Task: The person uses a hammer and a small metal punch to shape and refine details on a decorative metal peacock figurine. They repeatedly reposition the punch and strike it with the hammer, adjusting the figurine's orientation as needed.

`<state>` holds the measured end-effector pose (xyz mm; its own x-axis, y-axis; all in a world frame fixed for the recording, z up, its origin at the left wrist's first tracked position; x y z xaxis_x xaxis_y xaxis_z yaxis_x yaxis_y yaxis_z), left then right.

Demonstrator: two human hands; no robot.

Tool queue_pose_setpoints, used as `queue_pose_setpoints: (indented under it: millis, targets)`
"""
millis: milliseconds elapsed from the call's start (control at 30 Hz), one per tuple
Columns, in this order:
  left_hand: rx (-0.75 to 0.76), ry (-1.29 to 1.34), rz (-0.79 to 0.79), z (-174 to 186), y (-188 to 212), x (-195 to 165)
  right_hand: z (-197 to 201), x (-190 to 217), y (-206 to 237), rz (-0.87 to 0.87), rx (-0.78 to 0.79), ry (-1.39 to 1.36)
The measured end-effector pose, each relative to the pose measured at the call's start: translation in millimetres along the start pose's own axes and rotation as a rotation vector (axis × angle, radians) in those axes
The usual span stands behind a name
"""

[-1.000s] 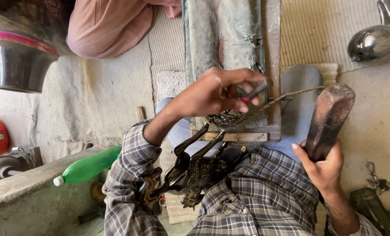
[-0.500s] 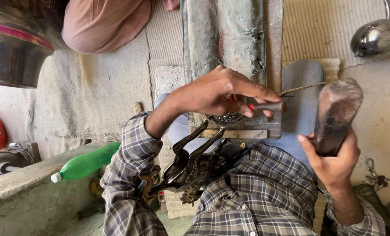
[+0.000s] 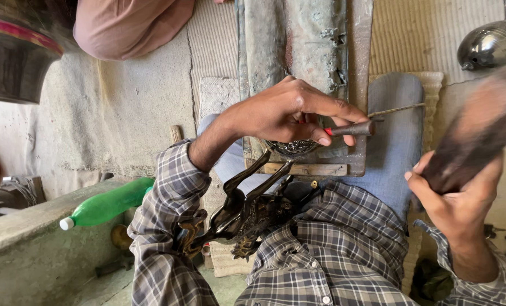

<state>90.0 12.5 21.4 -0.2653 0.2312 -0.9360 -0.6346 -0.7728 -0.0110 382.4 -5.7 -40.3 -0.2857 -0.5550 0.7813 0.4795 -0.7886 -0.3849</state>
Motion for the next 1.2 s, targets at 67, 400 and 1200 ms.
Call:
queue_pose_setpoints:
  millis: [67, 400, 1200]
  targets:
    - [0.012, 0.044, -0.003, -0.4, -0.4, 1.2, -0.5, 3.7, -0.9, 0.09, 0.045, 0.302]
    - [0.021, 0.008, -0.008, -5.1, -0.4, 9.6, 0.1, -20.1, 3.5, 0.012, 0.032, 0.119]
    - [0.085, 0.037, -0.001, -8.0, -2.4, 13.3, 2.7, -31.6, -7.1, 0.253, 0.105, 0.182]
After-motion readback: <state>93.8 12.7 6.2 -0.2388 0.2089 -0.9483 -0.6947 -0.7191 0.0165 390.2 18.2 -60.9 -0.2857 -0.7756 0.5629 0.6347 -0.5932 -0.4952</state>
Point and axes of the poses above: each hand's wrist, its own y-axis away from the middle knuckle, its own z-axis out of the back of the hand, x = y × z, the point moved 6 cm from there along -y, towards the middle knuckle, and after that the axes turned 10 degrees about z, right-handed, at the moved point
